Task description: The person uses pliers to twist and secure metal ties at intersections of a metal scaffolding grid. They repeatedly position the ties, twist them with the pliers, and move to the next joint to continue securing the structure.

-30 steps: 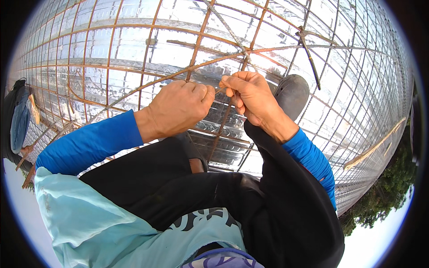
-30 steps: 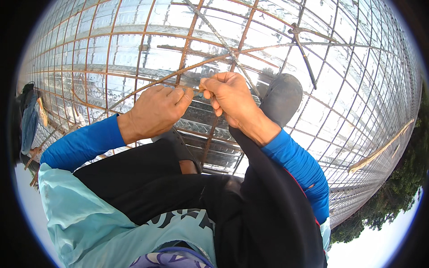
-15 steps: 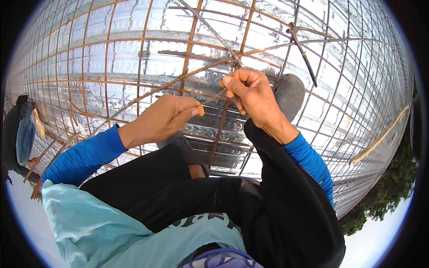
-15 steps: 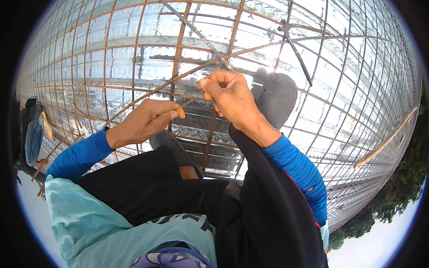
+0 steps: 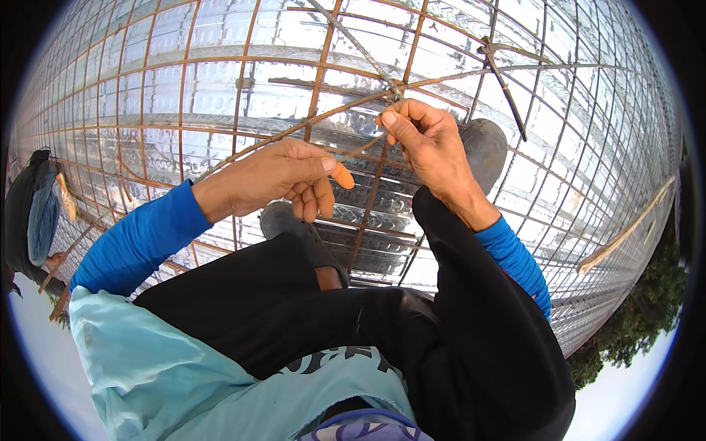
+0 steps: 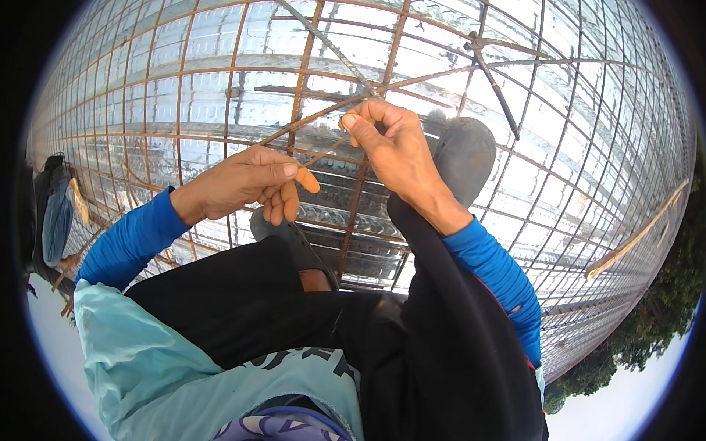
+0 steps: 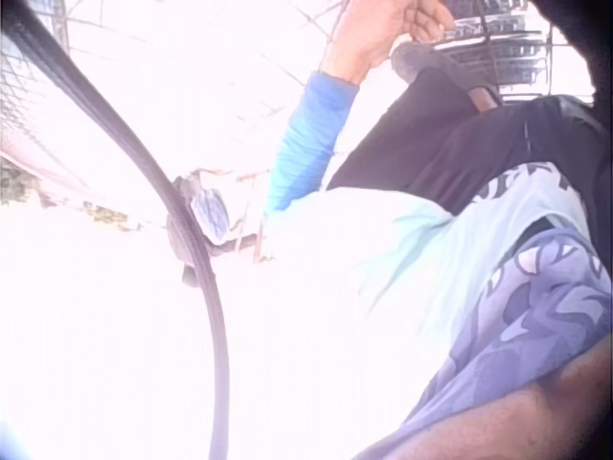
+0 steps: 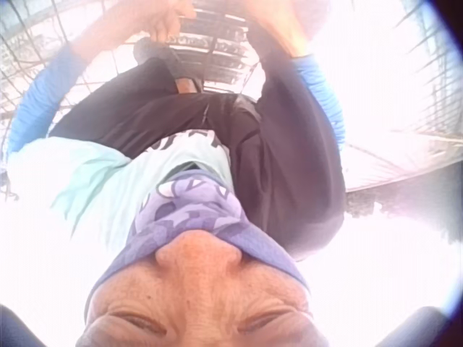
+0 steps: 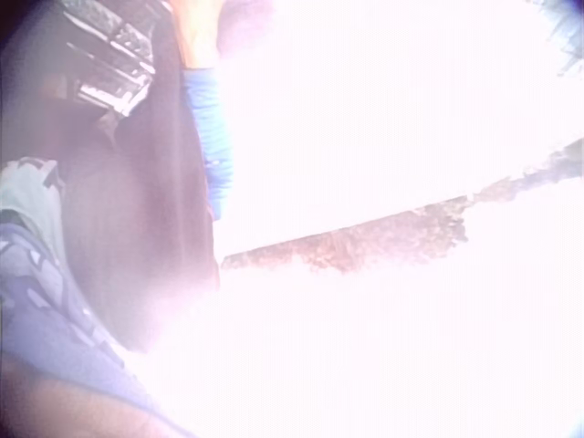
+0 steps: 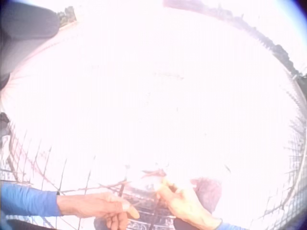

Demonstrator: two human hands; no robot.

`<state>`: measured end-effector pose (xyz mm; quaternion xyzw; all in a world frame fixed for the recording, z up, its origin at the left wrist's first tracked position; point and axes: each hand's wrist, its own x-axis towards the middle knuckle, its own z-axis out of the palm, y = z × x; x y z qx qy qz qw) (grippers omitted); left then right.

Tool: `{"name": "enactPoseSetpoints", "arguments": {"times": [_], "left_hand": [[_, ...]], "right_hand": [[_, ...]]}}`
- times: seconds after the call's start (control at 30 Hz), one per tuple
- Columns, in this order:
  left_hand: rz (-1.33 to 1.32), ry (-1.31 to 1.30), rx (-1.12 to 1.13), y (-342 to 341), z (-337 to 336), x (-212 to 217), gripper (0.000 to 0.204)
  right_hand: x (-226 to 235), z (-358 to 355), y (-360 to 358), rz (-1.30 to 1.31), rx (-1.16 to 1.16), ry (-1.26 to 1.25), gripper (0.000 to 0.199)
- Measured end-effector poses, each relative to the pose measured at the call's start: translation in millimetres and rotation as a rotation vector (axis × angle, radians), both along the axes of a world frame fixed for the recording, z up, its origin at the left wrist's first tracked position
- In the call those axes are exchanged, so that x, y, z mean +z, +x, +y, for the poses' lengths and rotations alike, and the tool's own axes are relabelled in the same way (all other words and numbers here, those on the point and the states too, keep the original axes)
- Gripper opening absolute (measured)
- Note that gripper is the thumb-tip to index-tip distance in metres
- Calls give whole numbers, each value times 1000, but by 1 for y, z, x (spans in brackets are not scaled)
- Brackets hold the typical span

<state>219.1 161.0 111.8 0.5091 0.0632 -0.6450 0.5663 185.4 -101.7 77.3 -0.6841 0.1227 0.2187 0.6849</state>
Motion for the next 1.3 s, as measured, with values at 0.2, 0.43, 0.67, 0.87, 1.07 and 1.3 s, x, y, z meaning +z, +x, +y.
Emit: {"name": "enactPoseSetpoints", "arguments": {"times": [0.2, 0.43, 0.67, 0.87, 1.07, 1.3], "left_hand": [[-1052, 207, -551, 0, -11, 12, 29], [-1532, 331, -790, -1, -4, -1, 37], [-670, -70, -230, 7, -14, -4, 46], [-131, -158, 18, 5, -23, 14, 37], [-1407, 52, -238, 0, -32, 17, 10], [-1419, 207, -597, -2, -24, 16, 18]], "right_hand": [[4, 1, -1, 135, -45, 86, 27], [4, 0, -2, 225, -90, 160, 27], [19, 7, -4, -493, 252, -148, 10], [22, 4, 2, -631, 225, -95, 12], [39, 7, 2, 201, -41, 385, 21], [35, 2, 2, 496, -34, 460, 22]]}}
